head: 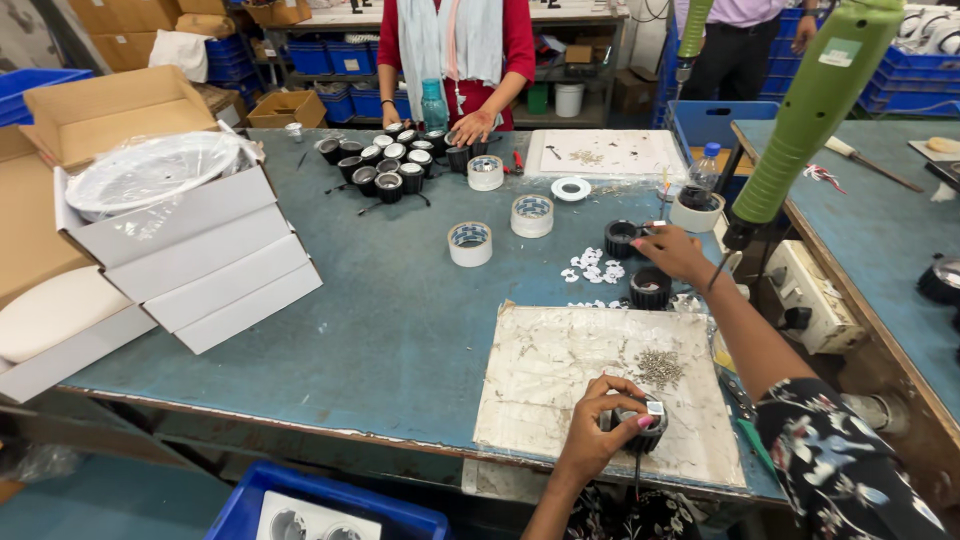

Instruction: The person assembles LED lighting fixtures by inserting components into housings and securing them using a powered screwdriver.

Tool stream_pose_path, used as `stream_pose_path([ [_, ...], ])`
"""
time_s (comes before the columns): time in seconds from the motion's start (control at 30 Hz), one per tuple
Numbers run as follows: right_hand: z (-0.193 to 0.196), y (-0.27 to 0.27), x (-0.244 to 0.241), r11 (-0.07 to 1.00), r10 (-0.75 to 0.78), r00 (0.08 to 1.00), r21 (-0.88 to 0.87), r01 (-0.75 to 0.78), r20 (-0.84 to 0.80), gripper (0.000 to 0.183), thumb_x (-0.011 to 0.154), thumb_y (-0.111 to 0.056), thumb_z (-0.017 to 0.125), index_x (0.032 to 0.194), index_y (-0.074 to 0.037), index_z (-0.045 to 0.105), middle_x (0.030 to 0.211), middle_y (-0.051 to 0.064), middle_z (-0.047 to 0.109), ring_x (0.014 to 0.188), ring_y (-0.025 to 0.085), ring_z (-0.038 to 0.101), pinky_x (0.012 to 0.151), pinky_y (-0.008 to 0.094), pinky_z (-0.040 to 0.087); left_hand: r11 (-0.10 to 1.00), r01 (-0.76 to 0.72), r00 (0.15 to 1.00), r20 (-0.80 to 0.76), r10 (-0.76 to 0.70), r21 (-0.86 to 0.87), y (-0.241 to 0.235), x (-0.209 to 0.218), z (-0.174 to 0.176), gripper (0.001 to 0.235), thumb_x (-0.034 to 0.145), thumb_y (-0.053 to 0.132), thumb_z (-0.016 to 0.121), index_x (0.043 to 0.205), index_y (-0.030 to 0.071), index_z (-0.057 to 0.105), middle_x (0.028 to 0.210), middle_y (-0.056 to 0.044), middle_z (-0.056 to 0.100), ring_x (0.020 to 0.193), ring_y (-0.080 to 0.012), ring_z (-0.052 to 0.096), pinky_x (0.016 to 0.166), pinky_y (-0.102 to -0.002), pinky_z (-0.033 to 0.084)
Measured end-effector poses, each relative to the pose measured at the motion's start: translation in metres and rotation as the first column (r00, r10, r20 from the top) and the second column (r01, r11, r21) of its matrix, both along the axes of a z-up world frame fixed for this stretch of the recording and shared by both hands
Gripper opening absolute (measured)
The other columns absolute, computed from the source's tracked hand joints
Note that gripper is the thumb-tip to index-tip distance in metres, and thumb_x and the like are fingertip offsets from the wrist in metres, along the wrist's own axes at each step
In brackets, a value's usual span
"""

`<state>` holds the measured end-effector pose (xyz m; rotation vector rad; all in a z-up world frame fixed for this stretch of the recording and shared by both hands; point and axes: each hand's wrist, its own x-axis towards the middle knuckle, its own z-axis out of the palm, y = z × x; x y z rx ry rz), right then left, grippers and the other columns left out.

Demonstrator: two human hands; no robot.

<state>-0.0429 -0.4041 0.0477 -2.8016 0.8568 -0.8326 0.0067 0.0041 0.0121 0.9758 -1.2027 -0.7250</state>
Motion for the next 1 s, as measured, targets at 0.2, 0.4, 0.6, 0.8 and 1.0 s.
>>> stream_pose_path([
  [0.2, 0.02, 0.081, -0.033, 0.939, 0.188, 0.933, 0.221, -0.263, 0.308, 0.048, 0.107, -0.043, 0.052, 0.092, -0.006, 0.079, 0.101, 0.011, 0.078, 0.102, 0.028, 0.069, 0.098, 0.039, 0.05, 1.0, 0.015, 0.999, -0.033, -0.015, 0.008, 0.0, 0.001, 0.0, 0.023, 0.087, 0.029, 0.078, 0.094, 0.007, 0.077, 0.117, -0.005, 0.065, 0.124, -0.0216, 0.054, 0.112, -0.043, 0.04],
  [0.4, 0.026, 0.196, -0.066, 0.94, 0.259, 0.91, 0.13, -0.314, 0.325, 0.047, 0.109, -0.04, 0.045, 0.104, -0.004, 0.075, 0.109, 0.013, 0.074, 0.107, 0.028, 0.066, 0.098, 0.04, 0.047, 1.0, 0.016, 0.999, -0.042, -0.017, -0.017, 0.003, 0.0, -0.001, 0.023, 0.089, 0.028, 0.078, 0.096, 0.006, 0.076, 0.117, -0.005, 0.064, 0.122, -0.0208, 0.056, 0.111, -0.04, 0.042],
  [0.6, 0.007, 0.289, -0.112, 0.939, 0.076, 0.909, 0.278, -0.204, 0.409, 0.041, 0.106, -0.033, 0.048, 0.105, -0.003, 0.076, 0.108, 0.012, 0.074, 0.106, 0.023, 0.069, 0.094, 0.035, 0.05, 0.999, -0.029, 0.999, 0.016, 0.029, -0.039, 0.001, -0.001, -0.008, 0.024, 0.091, 0.028, 0.079, 0.095, 0.004, 0.077, 0.115, -0.007, 0.066, 0.121, -0.0231, 0.059, 0.124, -0.044, 0.027],
  [0.8, -0.022, 0.337, -0.158, 0.858, -0.202, 0.822, 0.5, -0.113, 0.533, 0.039, 0.106, -0.026, 0.051, 0.098, 0.001, 0.078, 0.101, 0.011, 0.077, 0.101, 0.02, 0.066, 0.092, 0.032, 0.048, 0.999, -0.029, 1.0, 0.008, 0.029, -0.014, -0.002, -0.001, -0.005, 0.023, 0.089, 0.028, 0.078, 0.093, 0.005, 0.077, 0.115, -0.007, 0.066, 0.122, -0.022, 0.057, 0.116, -0.044, 0.036],
  [1.0, -0.037, 0.335, -0.213, 0.841, -0.339, 0.747, 0.541, -0.032, 0.572, 0.036, 0.108, -0.019, 0.052, 0.097, 0.005, 0.076, 0.102, 0.011, 0.074, 0.1, 0.018, 0.064, 0.096, 0.03, 0.046, 1.0, -0.012, 0.999, -0.04, 0.012, -0.002, 0.003, -0.002, 0.001, 0.022, 0.088, 0.027, 0.078, 0.094, 0.006, 0.077, 0.116, -0.006, 0.064, 0.119, -0.021, 0.056, 0.107, -0.037, 0.043],
])
